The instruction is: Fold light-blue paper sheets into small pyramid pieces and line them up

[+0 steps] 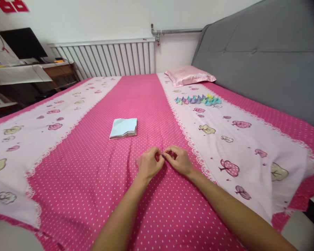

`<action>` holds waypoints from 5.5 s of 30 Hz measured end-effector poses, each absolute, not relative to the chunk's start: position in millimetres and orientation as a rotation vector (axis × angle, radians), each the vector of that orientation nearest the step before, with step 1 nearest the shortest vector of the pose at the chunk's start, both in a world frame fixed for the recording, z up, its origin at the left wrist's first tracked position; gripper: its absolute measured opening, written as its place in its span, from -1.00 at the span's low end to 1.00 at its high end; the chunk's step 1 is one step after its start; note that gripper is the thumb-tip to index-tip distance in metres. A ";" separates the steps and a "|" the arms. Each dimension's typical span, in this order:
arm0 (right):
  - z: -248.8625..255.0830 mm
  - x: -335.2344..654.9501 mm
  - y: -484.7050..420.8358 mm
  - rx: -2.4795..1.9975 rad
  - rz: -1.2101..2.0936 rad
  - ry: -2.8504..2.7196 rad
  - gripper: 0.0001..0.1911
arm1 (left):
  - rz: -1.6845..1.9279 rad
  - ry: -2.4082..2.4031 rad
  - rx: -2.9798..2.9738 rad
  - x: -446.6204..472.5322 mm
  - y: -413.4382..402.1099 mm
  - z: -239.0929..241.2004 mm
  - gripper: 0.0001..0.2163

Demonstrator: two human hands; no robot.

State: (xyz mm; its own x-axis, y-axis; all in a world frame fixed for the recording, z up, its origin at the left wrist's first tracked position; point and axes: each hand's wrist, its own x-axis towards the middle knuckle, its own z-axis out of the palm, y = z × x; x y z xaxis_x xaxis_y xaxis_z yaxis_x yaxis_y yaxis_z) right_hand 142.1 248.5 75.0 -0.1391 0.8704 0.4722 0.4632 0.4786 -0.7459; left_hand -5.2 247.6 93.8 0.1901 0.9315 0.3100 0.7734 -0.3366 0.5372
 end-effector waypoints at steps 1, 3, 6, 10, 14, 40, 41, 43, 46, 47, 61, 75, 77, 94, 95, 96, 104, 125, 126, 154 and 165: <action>74.8 142.1 248.4 -1.131 0.535 -1.775 -0.86 | 0.879 1.633 2.210 -5.3 247.8 93.5 -0.94; 74.3 142.3 248.1 -1.124 0.529 -1.784 -0.87 | 0.888 1.634 2.218 -5.2 247.9 92.9 -0.94; 73.7 142.7 247.7 -1.109 0.509 -1.809 -0.88 | 0.879 1.647 2.213 -4.7 248.1 92.6 -0.95; 73.4 142.9 247.4 -1.106 0.497 -1.831 -0.88 | 0.838 1.672 2.202 -4.5 247.9 93.5 -0.95; 72.1 142.5 247.7 -1.110 0.478 -1.827 -0.89 | 0.836 1.649 2.202 -4.2 247.9 94.4 -0.94; 64.9 148.9 260.6 -1.337 0.538 -1.570 -0.91 | 0.916 1.762 1.984 -8.9 259.4 86.9 -0.97; 64.7 149.1 260.9 -1.339 0.544 -1.564 -0.92 | 0.907 1.775 1.972 -9.3 259.6 86.9 -0.98; 64.6 149.5 261.2 -1.334 0.554 -1.563 -0.94 | 0.893 1.792 1.958 -9.8 259.9 86.9 -0.98; 64.8 150.1 260.3 -1.357 0.504 -1.621 -0.92 | 0.879 1.812 1.947 -10.1 259.7 87.0 -0.98; 64.8 150.3 259.7 -1.367 0.465 -1.659 -0.90 | 0.873 1.816 1.947 -10.0 259.4 87.2 -0.98; 60.4 147.2 253.3 -1.370 0.239 -2.030 -0.75 | 0.885 1.802 1.999 -10.2 259.2 84.2 -0.98; 64.9 151.5 251.4 -1.380 0.237 -2.115 -0.74 | 0.780 1.687 2.247 -5.7 249.9 91.9 -0.85; 64.7 151.4 251.3 -1.381 0.238 -2.110 -0.74 | 0.746 1.677 2.293 -4.8 248.2 92.9 -0.87; 63.7 150.4 251.4 -1.385 0.233 -2.087 -0.77 | 0.663 1.725 2.329 -5.7 247.8 93.2 -0.88; 63.6 150.3 251.4 -1.382 0.230 -2.086 -0.77 | 0.653 1.715 2.358 -5.6 247.7 93.4 -0.88; 63.5 150.2 251.3 -1.377 0.228 -2.083 -0.78 | 0.642 1.713 2.377 -5.5 247.7 93.5 -0.88; 63.8 149.4 250.4 -1.356 0.236 -2.082 -0.78 | 0.620 1.782 2.346 -6.7 249.5 93.3 -0.86; 62.1 149.0 250.2 -1.368 0.224 -2.092 -0.79 | 0.589 1.640 2.329 -5.1 251.4 85.0 -0.82; 62.0 148.7 250.1 -1.370 0.224 -2.092 -0.79 | 0.600 1.621 2.329 -4.5 252.0 83.7 -0.82; 62.4 145.1 253.3 -1.531 0.251 -1.874 -0.88 | 0.568 1.994 2.111 18.5 255.9 85.3 -0.82; 65.1 143.6 252.4 -1.486 0.159 -1.959 -0.83 | 0.658 1.709 2.506 12.6 254.7 80.3 -0.75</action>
